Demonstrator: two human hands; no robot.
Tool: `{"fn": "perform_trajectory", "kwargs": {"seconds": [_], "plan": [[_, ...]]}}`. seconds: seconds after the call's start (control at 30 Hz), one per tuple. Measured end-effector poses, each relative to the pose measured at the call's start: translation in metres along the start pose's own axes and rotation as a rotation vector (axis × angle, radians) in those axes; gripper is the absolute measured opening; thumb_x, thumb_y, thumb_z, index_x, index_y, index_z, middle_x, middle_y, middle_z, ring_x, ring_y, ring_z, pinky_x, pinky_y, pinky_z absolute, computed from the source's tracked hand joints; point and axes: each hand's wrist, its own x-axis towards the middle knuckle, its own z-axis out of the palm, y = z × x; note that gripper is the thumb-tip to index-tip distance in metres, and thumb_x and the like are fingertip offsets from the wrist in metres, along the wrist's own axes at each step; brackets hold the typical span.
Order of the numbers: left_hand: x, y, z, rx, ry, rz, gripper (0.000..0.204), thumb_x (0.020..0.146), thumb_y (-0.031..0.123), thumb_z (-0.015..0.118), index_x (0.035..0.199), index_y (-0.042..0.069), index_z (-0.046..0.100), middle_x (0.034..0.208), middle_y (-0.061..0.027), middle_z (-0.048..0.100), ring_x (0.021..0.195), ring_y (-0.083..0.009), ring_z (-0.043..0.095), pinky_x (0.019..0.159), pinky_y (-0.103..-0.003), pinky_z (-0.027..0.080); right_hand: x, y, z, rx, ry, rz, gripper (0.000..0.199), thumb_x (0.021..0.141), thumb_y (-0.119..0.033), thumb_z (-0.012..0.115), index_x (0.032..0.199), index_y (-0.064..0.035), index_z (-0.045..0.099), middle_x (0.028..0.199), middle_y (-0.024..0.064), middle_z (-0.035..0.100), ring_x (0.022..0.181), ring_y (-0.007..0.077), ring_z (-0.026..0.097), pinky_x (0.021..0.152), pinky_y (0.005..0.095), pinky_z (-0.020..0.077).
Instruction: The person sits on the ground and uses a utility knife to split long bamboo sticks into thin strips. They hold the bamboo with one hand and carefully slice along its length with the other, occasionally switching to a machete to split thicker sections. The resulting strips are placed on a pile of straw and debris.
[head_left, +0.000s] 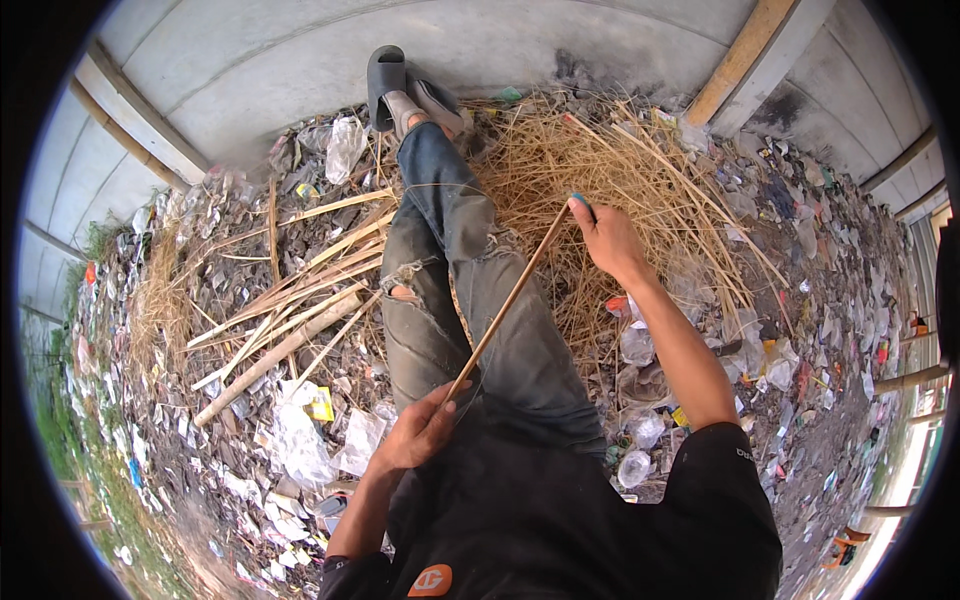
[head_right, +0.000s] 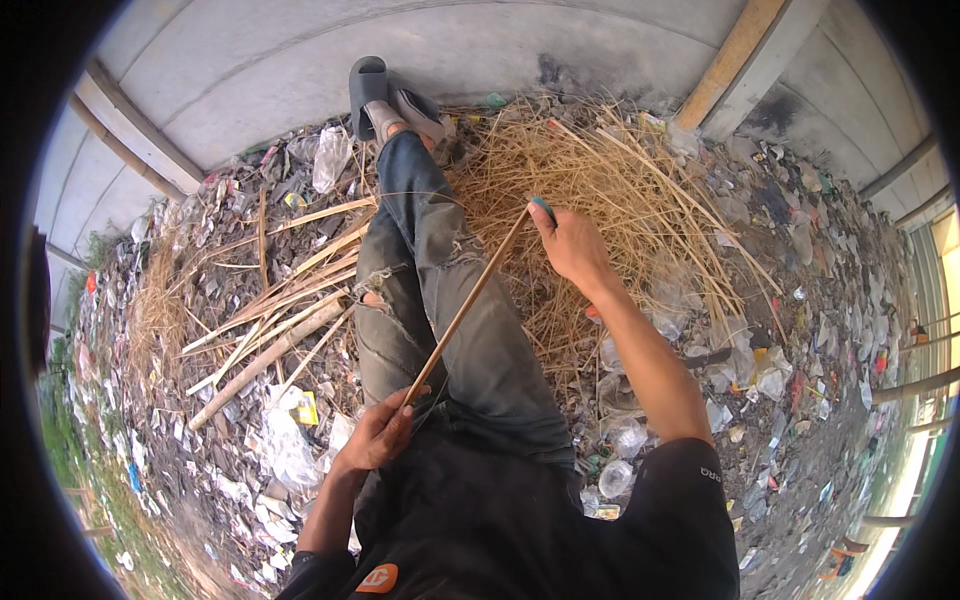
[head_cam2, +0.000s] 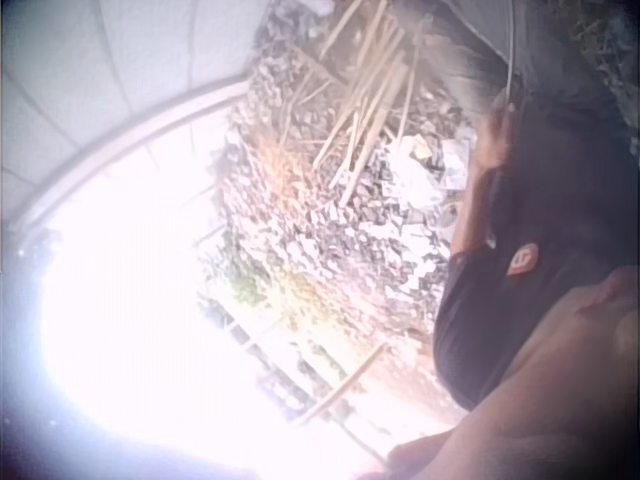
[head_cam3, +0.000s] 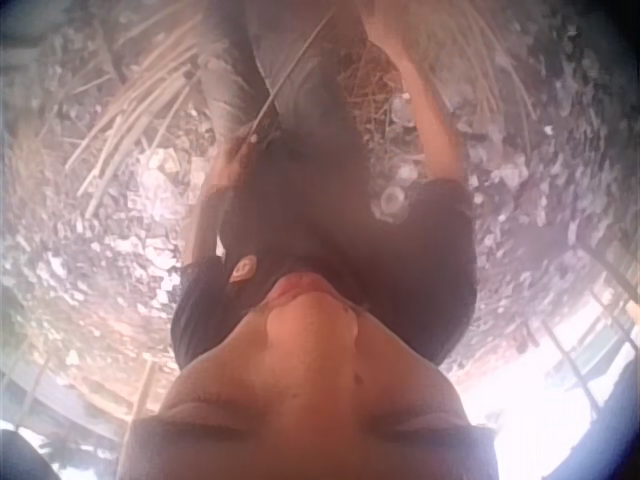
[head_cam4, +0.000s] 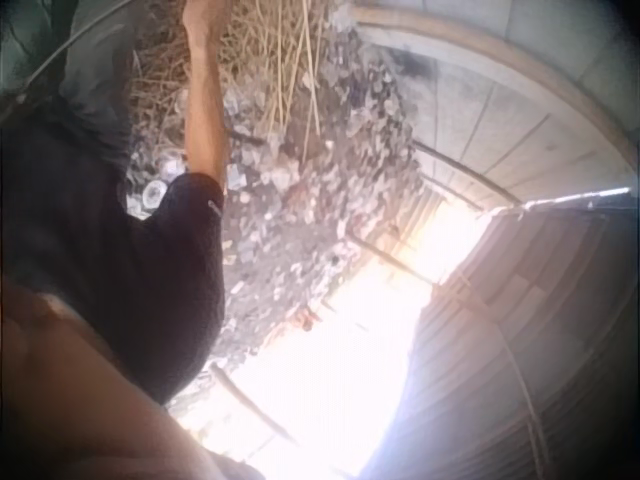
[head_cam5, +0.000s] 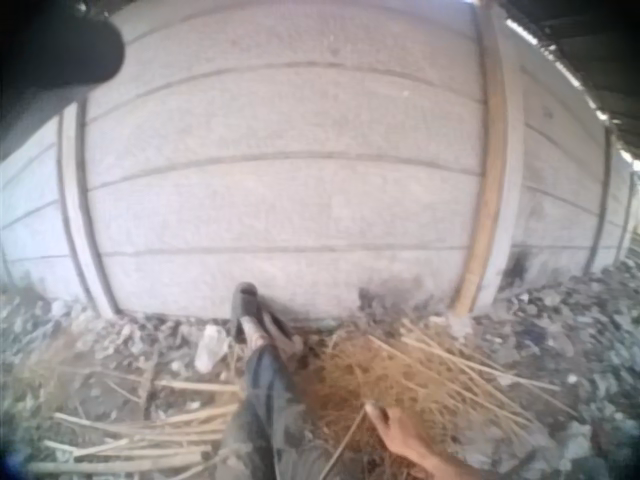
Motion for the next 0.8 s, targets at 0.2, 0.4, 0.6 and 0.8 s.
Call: {"fn": "perform_trajectory", "kwargs": {"seconds": [0.2, 0.4, 0.6, 0.8], "plan": [[0.036, 0.023, 0.006, -0.164, 0.026, 0.051, 0.042, 0.114, 0.024, 0.044, 0.150, 0.004, 0.046, 0.064, 0.0098, 0.039, 0.052, -0.0015, 0.038, 0.047, -0.021, 0.030, -0.101, -0.076, 0.042, 0.052, -0.269, -0.460, 0.062, 0.104, -0.055, 0.051, 0.080, 0.0002, 0.065, 0.061, 0.0247, 0.063, 0.062, 0.0451, 0.067, 0.056, 0.0543, 0.0512], [0.046, 0.028, 0.008, -0.265, 0.056, 0.011, 0.036, 0.113, 0.023, 0.045, 0.144, 0.004, 0.049, 0.067, 0.0101, 0.037, 0.052, -0.0016, 0.033, 0.047, -0.021, 0.029, -0.123, -0.087, 0.055, 0.049, -0.318, -0.499, 0.062, 0.104, -0.056, 0.050, 0.081, -0.0007, 0.066, 0.062, 0.0246, 0.065, 0.062, 0.0458, 0.067, 0.057, 0.0547, 0.0524], [0.015, 0.025, 0.011, -0.134, -0.026, -0.049, 0.046, 0.113, 0.028, 0.045, 0.154, 0.005, 0.042, 0.061, 0.0077, 0.034, 0.047, -0.0044, 0.033, 0.045, -0.024, 0.030, -0.025, -0.018, 0.048, 0.091, -0.076, -0.086, 0.067, 0.107, -0.057, 0.047, 0.072, -0.0032, 0.063, 0.047, 0.0063, 0.048, 0.039, 0.0209, 0.048, 0.041, 0.0396, 0.0353], [-0.019, 0.004, 0.002, -0.097, -0.041, -0.088, 0.048, 0.113, 0.029, 0.044, 0.153, 0.003, 0.045, 0.061, 0.0090, 0.037, 0.048, -0.0037, 0.035, 0.047, -0.022, 0.031, 0.031, 0.064, -0.038, 0.117, 0.238, 0.075, 0.071, 0.107, -0.062, 0.044, 0.069, -0.0036, 0.058, 0.052, 0.0031, 0.045, 0.048, 0.0155, 0.042, 0.051, 0.0408, 0.0327]]}}
